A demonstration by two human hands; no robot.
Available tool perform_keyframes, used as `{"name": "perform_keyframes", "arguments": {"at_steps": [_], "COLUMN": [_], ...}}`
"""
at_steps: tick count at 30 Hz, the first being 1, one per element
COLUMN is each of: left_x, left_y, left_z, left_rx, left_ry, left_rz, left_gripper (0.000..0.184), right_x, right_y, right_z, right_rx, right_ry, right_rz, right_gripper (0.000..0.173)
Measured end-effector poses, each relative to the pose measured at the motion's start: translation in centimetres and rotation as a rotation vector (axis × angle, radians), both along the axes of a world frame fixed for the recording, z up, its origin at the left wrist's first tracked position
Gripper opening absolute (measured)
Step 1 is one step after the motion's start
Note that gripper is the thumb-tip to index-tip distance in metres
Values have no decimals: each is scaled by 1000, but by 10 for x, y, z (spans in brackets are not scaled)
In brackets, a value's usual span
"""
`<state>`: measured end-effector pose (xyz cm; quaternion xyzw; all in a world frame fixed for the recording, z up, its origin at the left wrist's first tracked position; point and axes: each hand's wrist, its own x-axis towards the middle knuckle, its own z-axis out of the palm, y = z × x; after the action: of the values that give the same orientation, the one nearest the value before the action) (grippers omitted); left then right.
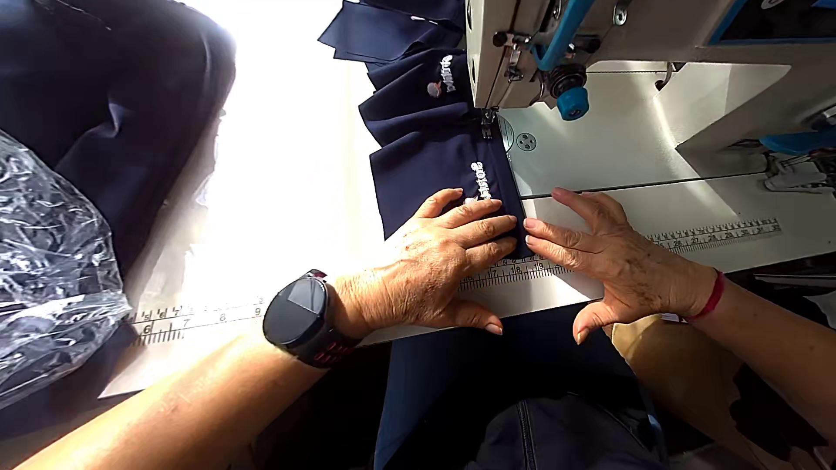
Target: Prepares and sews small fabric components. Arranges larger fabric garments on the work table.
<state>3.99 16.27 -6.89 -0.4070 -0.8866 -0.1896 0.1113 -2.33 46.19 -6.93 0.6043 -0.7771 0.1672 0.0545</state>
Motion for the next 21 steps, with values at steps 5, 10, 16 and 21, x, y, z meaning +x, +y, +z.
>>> {"name": "perform_keyframes", "arguments": {"at_steps": [5, 10, 16, 21], "left_x": [33, 37, 31, 33], "left_y": [21, 16, -1, 5], "left_z": [-5, -9, -9, -9], "left_rx": [17, 24, 7, -29], "left_ry": [-44, -80, -101, -50], "left_rz": [176, 192, 124, 178], "left_gripper": [86, 85, 93, 93], "right_x": [-9, -11, -7, -8], "right_y": [1, -2, -14, -13], "right_z": [-4, -4, -10, -12], "right_rx": [-77, -139, -161, -171], "right_ry": [-27, -53, 17, 14], "right_rz": [74, 96, 92, 82], "right_gripper": [83, 76, 76, 64]}}
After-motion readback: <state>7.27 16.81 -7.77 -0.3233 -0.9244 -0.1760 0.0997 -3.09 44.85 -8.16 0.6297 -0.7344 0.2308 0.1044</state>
